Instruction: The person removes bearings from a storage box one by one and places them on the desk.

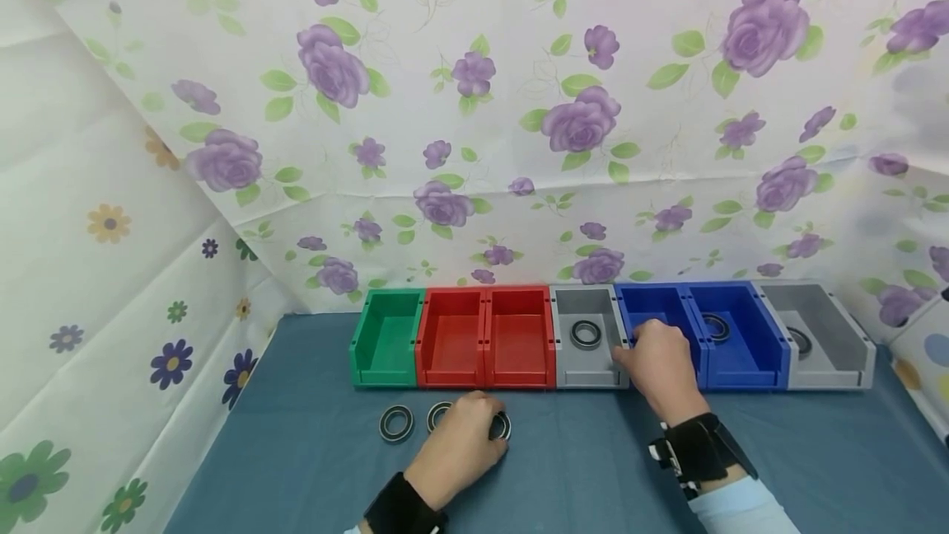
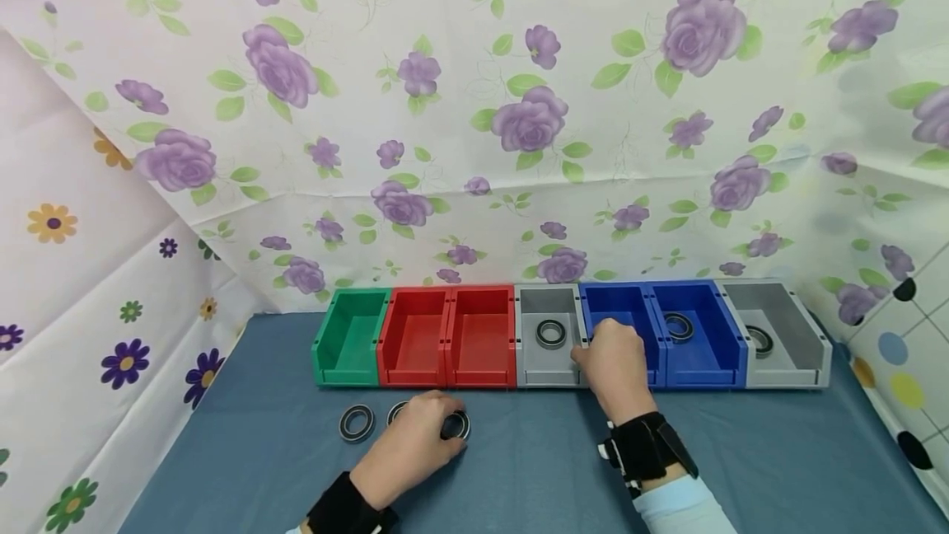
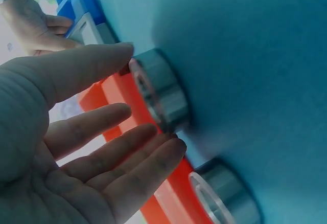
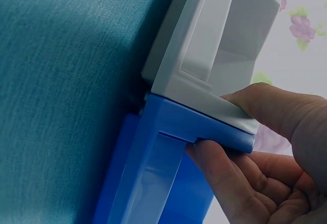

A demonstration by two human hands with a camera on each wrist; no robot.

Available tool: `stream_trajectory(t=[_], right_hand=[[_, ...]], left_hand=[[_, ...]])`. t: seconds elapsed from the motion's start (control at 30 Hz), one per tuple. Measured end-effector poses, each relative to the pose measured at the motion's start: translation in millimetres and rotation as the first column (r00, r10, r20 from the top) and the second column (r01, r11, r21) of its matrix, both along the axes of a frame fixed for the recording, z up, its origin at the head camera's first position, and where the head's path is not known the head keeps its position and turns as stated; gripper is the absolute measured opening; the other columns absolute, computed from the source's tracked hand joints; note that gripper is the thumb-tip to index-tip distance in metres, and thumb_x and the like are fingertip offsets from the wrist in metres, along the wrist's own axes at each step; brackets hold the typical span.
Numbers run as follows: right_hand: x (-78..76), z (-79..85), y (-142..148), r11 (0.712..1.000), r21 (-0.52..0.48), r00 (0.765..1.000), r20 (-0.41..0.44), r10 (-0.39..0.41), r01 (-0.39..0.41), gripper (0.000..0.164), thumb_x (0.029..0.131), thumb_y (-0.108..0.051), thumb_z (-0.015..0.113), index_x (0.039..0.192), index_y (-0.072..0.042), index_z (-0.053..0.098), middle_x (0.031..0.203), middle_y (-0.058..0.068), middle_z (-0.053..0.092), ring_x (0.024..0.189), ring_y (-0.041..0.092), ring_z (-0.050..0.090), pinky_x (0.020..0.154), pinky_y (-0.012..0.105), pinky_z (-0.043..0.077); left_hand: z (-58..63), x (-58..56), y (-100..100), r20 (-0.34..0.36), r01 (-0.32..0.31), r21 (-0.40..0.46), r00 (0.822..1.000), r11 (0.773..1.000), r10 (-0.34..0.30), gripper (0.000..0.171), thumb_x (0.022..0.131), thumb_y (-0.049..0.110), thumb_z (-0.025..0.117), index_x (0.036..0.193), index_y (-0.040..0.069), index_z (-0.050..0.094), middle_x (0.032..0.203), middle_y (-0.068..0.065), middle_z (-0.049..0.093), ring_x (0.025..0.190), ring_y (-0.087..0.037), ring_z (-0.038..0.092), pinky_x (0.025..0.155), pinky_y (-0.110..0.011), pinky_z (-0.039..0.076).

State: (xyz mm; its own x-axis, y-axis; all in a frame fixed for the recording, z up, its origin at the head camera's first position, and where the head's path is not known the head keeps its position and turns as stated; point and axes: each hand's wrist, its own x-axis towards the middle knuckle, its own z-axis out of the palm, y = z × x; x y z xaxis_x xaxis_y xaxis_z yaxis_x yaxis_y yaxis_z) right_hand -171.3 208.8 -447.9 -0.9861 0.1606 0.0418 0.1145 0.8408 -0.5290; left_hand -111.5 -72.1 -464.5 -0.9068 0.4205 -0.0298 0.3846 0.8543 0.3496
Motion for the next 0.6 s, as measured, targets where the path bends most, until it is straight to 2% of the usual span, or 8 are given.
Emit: stream_trajectory(t=[0.13, 0.33, 0.47, 0.6], right_hand=[[-0.1, -1.2, 1.0, 1.000, 0.004, 1.000, -0.001, -0.003, 0.003, 0.020, 0.079, -0.025, 0.070, 0.073, -0.007, 0.064, 0.059, 0.001, 0.051, 0.052, 0.016, 0.047, 0.044, 0.030, 0.037], [-1.0, -2.5, 1.0, 1.000, 0.002, 1.000, 0.013, -0.002, 0.001, 0.022, 0.079, -0.025, 0.070, 0.082, -0.004, 0.067, 0.065, 0.003, 0.055, 0.055, 0.017, 0.049, 0.046, 0.029, 0.039], [-0.3, -1.7, 0.1, 1.000, 0.000, 1.000, 0.013, -0.004, 0.004, 0.020, 0.079, -0.025, 0.070, 0.077, -0.006, 0.065, 0.062, 0.002, 0.053, 0.053, 0.016, 0.048, 0.045, 0.029, 0.039], [0.2, -0.9, -0.2, 1.000, -0.003, 1.000, 0.005, -0.002, 0.002, 0.022, 0.079, -0.026, 0.070, 0.070, -0.008, 0.062, 0.056, 0.001, 0.049, 0.050, 0.016, 0.046, 0.043, 0.030, 0.037]], left_hand=[[9.2, -3.7, -1.7, 0.010, -0.034, 0.057, 0.999, 0.998, 0.034, 0.036, 0.077, 0.028, 0.074, 0.108, 0.011, 0.066, 0.092, 0.001, 0.058, 0.080, -0.007, 0.050, 0.069, -0.024, 0.049], [29.3, -16.0, -8.6, -0.066, -0.074, 0.148, 0.994, 0.986, 0.084, 0.045, 0.077, 0.032, 0.074, 0.116, 0.011, 0.064, 0.103, 0.000, 0.060, 0.089, -0.009, 0.055, 0.075, -0.026, 0.049], [40.6, -27.1, -12.8, -0.148, -0.114, 0.217, 0.978, 0.970, 0.148, 0.045, 0.080, 0.034, 0.071, 0.117, 0.010, 0.062, 0.105, -0.002, 0.062, 0.089, -0.012, 0.057, 0.074, -0.025, 0.049], [43.9, -39.4, -13.8, -0.190, -0.173, 0.288, 0.954, 0.942, 0.233, 0.047, 0.083, 0.034, 0.068, 0.121, 0.008, 0.059, 0.108, -0.005, 0.062, 0.089, -0.014, 0.057, 0.072, -0.025, 0.049]])
